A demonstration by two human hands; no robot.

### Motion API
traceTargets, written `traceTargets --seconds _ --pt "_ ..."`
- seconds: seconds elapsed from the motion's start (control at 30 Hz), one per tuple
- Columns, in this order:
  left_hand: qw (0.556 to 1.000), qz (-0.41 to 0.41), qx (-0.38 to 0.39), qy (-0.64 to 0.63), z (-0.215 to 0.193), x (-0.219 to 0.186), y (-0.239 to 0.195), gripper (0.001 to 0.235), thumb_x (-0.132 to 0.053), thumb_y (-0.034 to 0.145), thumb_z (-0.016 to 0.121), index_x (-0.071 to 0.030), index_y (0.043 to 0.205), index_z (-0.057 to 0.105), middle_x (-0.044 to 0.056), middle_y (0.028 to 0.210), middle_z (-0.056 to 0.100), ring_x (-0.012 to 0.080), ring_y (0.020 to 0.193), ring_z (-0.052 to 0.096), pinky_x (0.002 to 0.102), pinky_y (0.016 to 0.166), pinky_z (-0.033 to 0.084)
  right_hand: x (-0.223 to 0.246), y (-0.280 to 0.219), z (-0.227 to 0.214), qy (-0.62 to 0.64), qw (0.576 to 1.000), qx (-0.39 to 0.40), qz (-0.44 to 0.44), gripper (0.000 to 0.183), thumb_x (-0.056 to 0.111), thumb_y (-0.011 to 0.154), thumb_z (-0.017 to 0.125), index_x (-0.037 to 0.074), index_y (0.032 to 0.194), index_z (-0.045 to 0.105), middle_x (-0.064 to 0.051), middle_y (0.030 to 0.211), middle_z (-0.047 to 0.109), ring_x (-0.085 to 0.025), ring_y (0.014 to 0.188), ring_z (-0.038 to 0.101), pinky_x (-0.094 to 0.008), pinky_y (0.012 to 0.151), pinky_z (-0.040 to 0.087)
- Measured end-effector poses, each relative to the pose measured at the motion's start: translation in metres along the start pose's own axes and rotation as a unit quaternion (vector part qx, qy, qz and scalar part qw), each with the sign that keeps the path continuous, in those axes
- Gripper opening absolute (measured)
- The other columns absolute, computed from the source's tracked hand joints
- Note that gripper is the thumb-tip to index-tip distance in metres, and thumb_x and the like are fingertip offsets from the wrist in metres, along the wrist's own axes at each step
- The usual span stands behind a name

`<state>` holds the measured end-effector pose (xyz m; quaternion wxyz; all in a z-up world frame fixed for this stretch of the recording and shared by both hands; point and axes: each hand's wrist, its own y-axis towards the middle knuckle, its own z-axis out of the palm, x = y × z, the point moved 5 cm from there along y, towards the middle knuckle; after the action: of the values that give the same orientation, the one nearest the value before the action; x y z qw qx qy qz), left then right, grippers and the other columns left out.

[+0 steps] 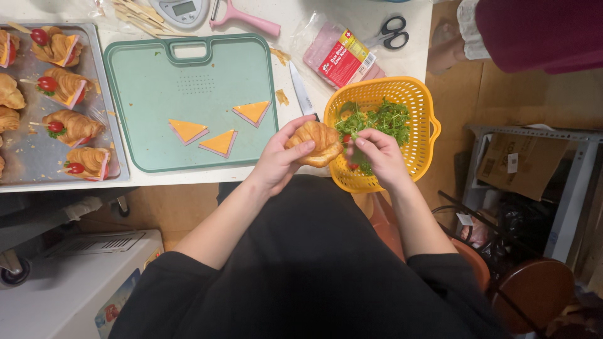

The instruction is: The person assembles croissant sandwiches by placing lettuce, tomato slices, and cheese into split croissants, then securing them with toothpicks. The finished sandwiches are placed on a metal tray.

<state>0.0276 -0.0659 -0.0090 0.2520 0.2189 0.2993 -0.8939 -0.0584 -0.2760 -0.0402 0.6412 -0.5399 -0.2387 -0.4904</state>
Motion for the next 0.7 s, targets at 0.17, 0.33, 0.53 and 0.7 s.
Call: traceTargets --seconds 0.17,0.33,0.53,0.7 --pt "1.0 0.013 -0.004 -0.012 -0.001 -0.007 0.0 0.062 -0.011 0.095 0.073 -0.003 0.15 0.046 0.012 0.134 0.061 0.0218 0.127 0.06 0.039 0.107 0.05 0.031 -0.01 0.006 -0.205 0.968 -0.001 -0.145 0.009 0.003 0.095 0.071 -0.002 0.102 0.074 -0.008 0.108 0.069 -0.018 0.1 0.066 -0.032 0.091 0.053" --pt "0.999 0.017 -0.028 -0.016 -0.003 -0.018 0.0 0.061 -0.009 0.095 0.072 -0.003 0.15 0.046 0.013 0.136 0.06 0.0217 0.128 0.059 0.039 0.11 0.049 0.088 -0.033 0.028 -0.369 0.861 -0.036 -0.349 0.012 0.001 0.081 0.081 0.003 0.09 0.073 -0.016 0.126 0.061 -0.032 0.121 0.059 -0.042 0.104 0.047" --pt "0.999 0.017 -0.029 -0.016 0.0 -0.021 -0.003 0.062 -0.01 0.094 0.072 -0.003 0.15 0.046 0.013 0.136 0.06 0.0221 0.127 0.06 0.039 0.109 0.05 0.081 -0.029 0.012 -0.172 0.936 0.004 -0.306 0.004 -0.001 0.098 0.072 0.0 0.102 0.071 -0.011 0.115 0.076 -0.026 0.107 0.072 -0.043 0.105 0.054" --pt "0.999 0.019 -0.032 -0.017 -0.002 -0.02 -0.003 0.062 -0.01 0.094 0.072 -0.004 0.15 0.046 0.013 0.137 0.06 0.0222 0.127 0.06 0.039 0.109 0.05 0.049 -0.007 -0.012 0.046 0.981 -0.041 -0.183 0.015 0.002 0.109 0.064 0.002 0.123 0.059 -0.016 0.111 0.076 -0.029 0.096 0.075 -0.043 0.091 0.06"
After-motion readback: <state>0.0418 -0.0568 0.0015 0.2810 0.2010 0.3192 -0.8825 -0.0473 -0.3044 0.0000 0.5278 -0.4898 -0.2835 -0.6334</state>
